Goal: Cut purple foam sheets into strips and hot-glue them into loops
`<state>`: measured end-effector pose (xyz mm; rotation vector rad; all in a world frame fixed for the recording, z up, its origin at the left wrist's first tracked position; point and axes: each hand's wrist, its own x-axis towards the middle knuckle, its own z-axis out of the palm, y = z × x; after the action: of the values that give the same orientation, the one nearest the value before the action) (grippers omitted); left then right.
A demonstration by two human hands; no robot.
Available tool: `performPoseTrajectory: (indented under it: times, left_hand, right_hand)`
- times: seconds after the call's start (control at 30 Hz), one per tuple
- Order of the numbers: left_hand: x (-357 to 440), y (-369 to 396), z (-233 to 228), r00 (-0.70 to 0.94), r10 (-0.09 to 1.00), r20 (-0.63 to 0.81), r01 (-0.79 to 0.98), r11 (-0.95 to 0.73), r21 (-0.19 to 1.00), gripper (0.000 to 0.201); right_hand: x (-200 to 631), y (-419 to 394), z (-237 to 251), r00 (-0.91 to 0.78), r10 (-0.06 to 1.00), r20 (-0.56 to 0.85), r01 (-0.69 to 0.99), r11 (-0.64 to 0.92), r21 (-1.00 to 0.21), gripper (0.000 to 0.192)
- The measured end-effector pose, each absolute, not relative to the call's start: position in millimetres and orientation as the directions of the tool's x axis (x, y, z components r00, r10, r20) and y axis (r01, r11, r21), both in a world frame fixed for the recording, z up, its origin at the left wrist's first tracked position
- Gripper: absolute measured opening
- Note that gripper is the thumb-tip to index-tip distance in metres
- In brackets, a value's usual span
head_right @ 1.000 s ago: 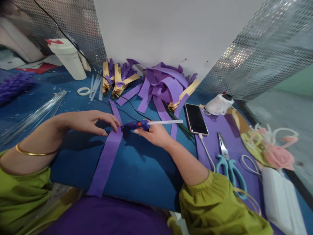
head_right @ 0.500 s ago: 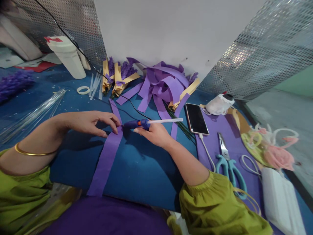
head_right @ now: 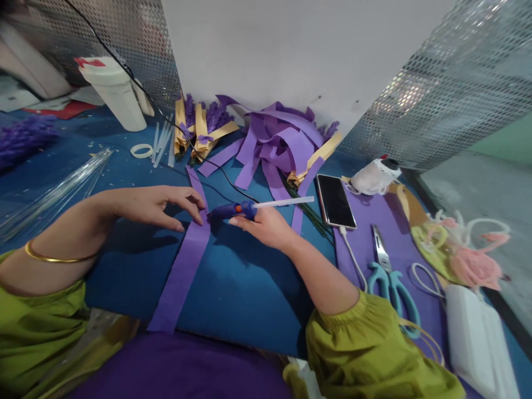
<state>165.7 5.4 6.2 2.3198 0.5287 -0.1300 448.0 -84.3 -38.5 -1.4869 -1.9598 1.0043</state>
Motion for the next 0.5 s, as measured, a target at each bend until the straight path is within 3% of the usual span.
performPoseTrajectory:
  times: [0.5]
  left_hand:
    - [167.0, 3.5, 2.7, 0.916, 0.333, -0.223, 0.397, -0.677, 0.620, 0.031]
  right_hand:
    - [449.9, -83.0, -30.5, -0.381, 0.924, -0.025, 0.551, 0.205, -0.809, 0.038]
